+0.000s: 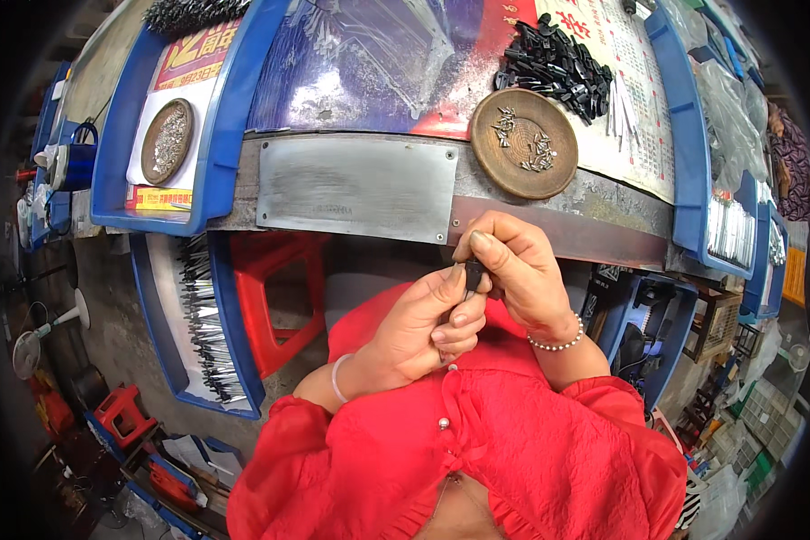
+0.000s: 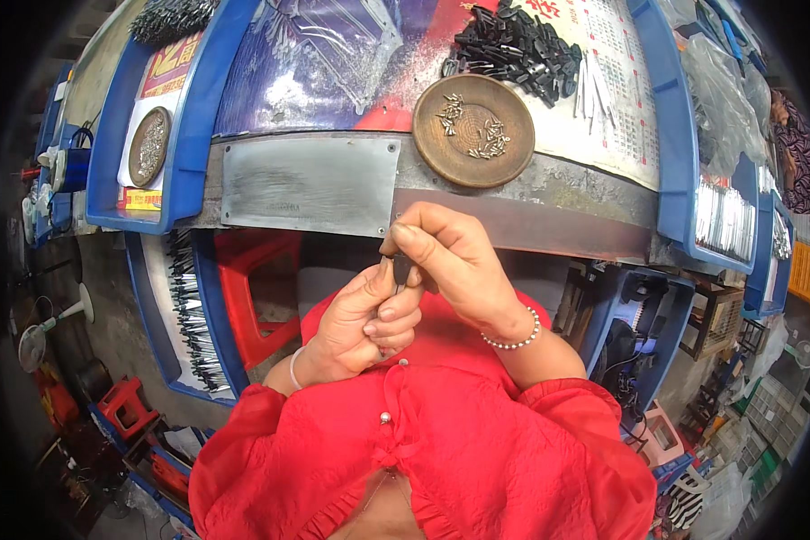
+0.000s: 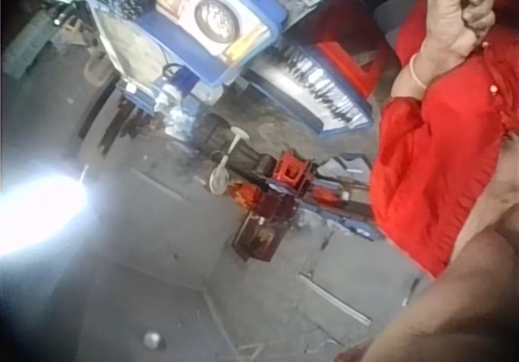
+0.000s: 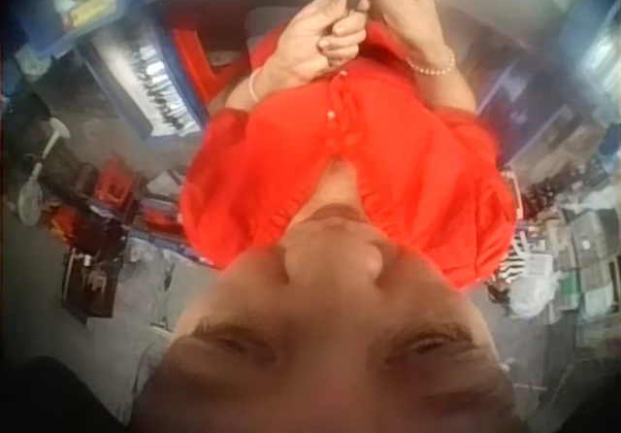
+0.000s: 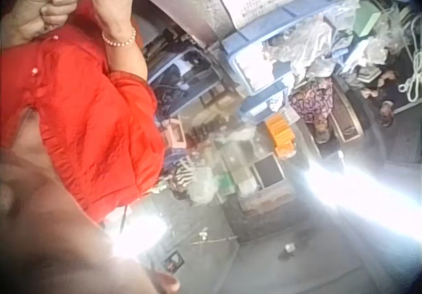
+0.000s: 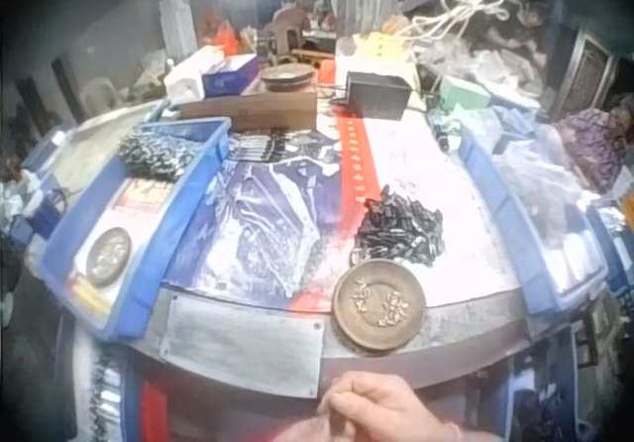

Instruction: Manually assembling small metal and plastic parts at a workstation.

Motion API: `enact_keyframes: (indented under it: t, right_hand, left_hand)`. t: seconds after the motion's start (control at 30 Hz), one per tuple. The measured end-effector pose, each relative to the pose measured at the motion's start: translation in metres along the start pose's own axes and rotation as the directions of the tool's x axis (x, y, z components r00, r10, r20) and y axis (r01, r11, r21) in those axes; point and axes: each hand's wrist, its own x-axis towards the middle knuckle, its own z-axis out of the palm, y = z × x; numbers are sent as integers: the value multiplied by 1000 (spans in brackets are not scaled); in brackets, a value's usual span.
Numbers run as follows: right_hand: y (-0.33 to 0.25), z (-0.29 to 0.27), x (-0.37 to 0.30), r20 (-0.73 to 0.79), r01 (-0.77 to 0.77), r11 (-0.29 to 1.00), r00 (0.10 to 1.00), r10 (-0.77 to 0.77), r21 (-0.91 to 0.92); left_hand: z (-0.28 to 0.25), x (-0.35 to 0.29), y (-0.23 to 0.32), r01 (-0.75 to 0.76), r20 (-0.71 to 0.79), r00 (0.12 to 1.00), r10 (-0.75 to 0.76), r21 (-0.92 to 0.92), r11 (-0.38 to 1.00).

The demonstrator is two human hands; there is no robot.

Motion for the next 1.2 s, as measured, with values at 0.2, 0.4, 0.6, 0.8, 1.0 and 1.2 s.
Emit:
enact_keyframes:
  t: [0.2, 0.4, 0.6, 0.8, 1.0, 1.2]
  right_hand:
    - [-2, 1, 2, 17, -68, 997, 998, 68, 20]
    - [1, 8, 2, -48, -29, 999, 998, 30, 14]
    - [-1, 10, 3, -58, -23, 1000, 998, 24, 18]
    - [-6, 4, 6, 13, -21, 1000, 1000, 21, -14]
    - [-20, 4, 10, 9, -4, 993, 1000, 5, -120]
    - [-42, -14, 7, -189, 292, 833, 888, -418, -470]
  left_hand:
    - [1, 0, -3, -15, -26, 1000, 14, -46, 999]
    - [0, 1, -4, -36, -19, 999, 34, -96, 995]
    - [-1, 1, -4, -46, -20, 999, 44, -93, 995]
    - [0, 2, -2, -60, 11, 998, 61, -46, 997]
    - [3, 2, 4, -67, 50, 996, 69, -45, 997]
    - [6, 2, 13, -94, 40, 995, 95, -20, 995]
